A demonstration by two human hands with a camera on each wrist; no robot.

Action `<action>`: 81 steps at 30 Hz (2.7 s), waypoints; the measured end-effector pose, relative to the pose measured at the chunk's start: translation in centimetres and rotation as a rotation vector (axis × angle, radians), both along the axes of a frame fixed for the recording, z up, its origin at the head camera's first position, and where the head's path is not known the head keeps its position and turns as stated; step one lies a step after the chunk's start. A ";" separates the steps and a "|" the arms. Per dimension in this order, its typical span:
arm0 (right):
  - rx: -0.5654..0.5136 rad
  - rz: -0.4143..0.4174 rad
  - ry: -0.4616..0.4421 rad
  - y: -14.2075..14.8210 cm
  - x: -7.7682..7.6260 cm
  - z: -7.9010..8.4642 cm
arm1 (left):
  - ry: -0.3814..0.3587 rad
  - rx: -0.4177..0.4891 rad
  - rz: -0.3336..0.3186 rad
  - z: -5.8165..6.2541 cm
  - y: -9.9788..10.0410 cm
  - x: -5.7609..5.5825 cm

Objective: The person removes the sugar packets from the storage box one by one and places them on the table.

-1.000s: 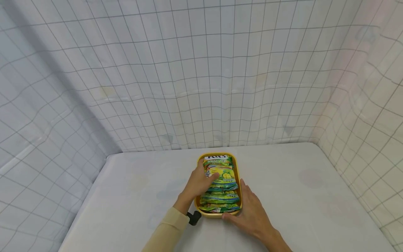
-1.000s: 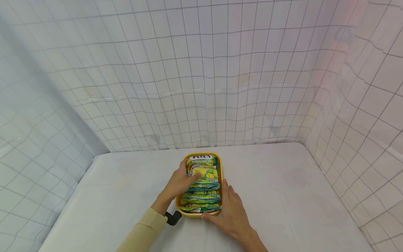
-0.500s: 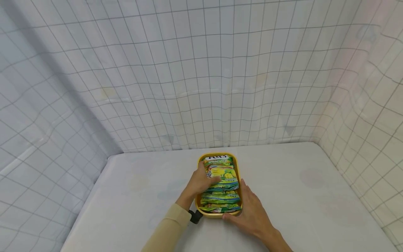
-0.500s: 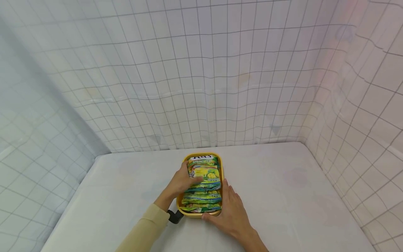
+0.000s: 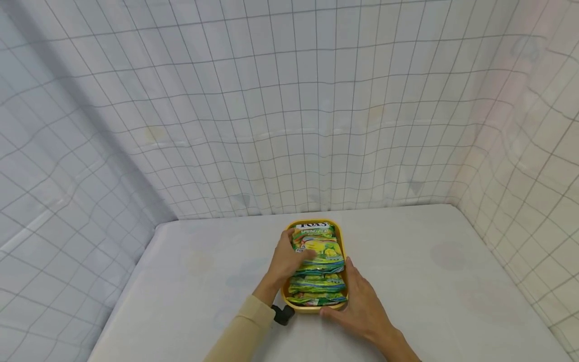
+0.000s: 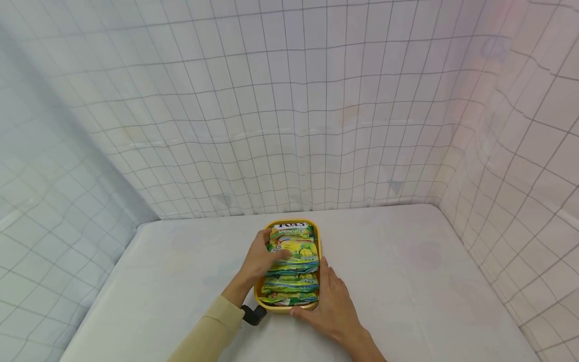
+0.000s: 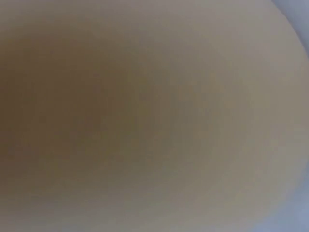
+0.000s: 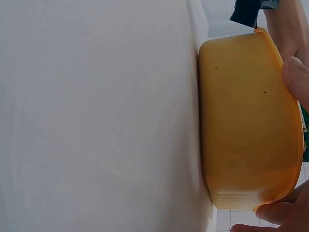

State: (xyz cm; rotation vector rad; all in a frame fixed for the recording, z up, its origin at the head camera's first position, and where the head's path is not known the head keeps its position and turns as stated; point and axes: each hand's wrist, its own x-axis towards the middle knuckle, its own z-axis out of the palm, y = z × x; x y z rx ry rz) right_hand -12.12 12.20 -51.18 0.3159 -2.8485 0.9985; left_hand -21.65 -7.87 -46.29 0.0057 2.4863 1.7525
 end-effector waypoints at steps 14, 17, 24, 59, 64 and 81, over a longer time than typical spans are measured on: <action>-0.061 0.015 -0.021 0.1 -0.3 -0.2 | -0.054 0.239 -0.027 -0.3 -0.6 -0.8; -0.069 0.019 -0.033 0.1 -0.3 -0.2 | -0.045 0.249 -0.042 -0.3 -0.6 -1.0; -0.084 0.014 -0.058 0.1 -0.3 -0.2 | -0.018 0.262 -0.082 -0.7 -0.7 -1.3; -0.150 -0.018 -0.134 -0.2 -0.4 0.0 | -0.073 0.506 -0.136 -0.8 -1.5 -0.8; -0.141 -0.033 -0.159 -0.3 -0.4 0.1 | -0.074 0.530 -0.115 -0.7 -2.1 -0.7; -0.157 -0.045 -0.176 -0.5 -0.4 0.4 | -0.070 0.694 -0.086 0.5 -5.5 0.4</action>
